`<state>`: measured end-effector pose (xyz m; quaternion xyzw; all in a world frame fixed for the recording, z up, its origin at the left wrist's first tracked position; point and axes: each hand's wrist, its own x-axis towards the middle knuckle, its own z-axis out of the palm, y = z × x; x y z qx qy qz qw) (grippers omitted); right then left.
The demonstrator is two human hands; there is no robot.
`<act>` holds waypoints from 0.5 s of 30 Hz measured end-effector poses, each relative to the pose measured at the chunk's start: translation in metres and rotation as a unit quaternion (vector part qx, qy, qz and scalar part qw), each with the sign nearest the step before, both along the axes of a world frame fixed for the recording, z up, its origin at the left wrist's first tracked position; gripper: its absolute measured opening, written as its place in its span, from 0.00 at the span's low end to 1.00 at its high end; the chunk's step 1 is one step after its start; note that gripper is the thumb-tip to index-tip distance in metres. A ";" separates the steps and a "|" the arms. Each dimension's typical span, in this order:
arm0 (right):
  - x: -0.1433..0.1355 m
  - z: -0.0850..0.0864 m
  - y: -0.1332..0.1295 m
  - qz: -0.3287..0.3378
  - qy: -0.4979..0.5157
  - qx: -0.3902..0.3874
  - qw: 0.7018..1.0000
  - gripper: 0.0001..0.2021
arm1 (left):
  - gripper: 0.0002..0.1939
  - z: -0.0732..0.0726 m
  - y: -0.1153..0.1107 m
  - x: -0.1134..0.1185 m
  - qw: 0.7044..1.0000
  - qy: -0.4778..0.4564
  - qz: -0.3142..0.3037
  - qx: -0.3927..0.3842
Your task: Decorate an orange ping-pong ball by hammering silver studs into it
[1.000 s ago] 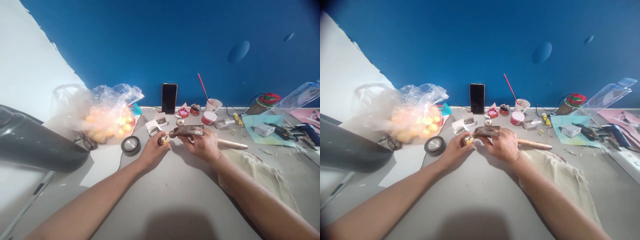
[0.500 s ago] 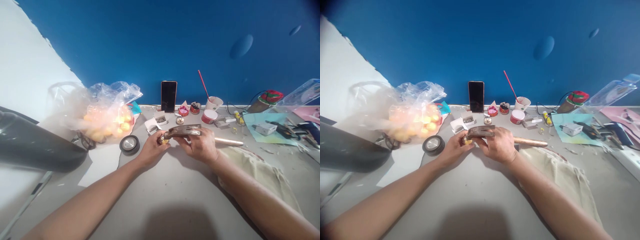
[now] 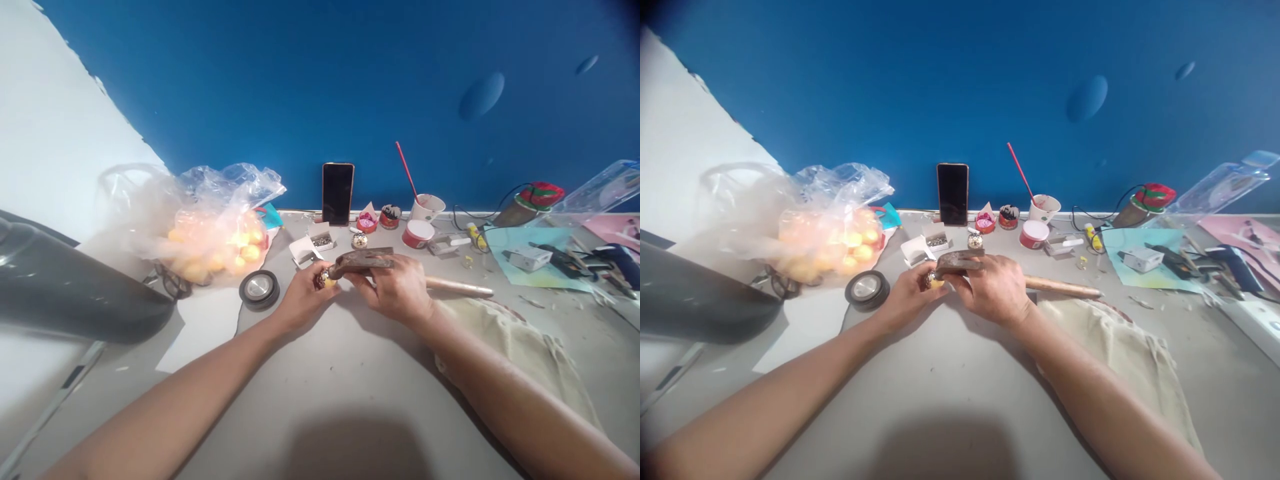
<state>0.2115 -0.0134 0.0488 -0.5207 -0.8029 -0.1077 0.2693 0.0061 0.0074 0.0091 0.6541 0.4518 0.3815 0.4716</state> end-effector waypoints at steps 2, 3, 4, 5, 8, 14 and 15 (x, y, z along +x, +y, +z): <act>0.000 0.001 0.000 -0.011 0.007 0.004 1.000 0.19 | 0.14 0.000 0.000 0.000 1.000 0.002 0.004 -0.011; 0.000 0.001 0.000 -0.019 0.009 0.006 1.000 0.20 | 0.14 0.000 0.000 0.000 1.000 0.004 0.006 -0.016; -0.001 0.001 0.000 -0.022 0.008 0.005 1.000 0.20 | 0.15 0.000 0.000 0.001 1.000 0.005 0.006 -0.016; -0.001 0.001 0.000 -0.019 0.004 0.001 1.000 0.19 | 0.14 -0.001 0.000 0.001 1.000 0.004 0.003 -0.012; -0.002 0.000 0.000 -0.001 -0.003 -0.009 1.000 0.17 | 0.13 -0.001 0.000 0.001 1.000 -0.009 -0.011 0.002; -0.003 0.003 -0.001 -0.006 0.001 -0.015 1.000 0.17 | 0.10 0.003 -0.002 0.001 1.000 0.003 -0.008 -0.011; -0.003 0.004 -0.001 0.002 -0.004 -0.022 1.000 0.16 | 0.10 0.003 -0.002 0.001 1.000 0.003 -0.009 -0.005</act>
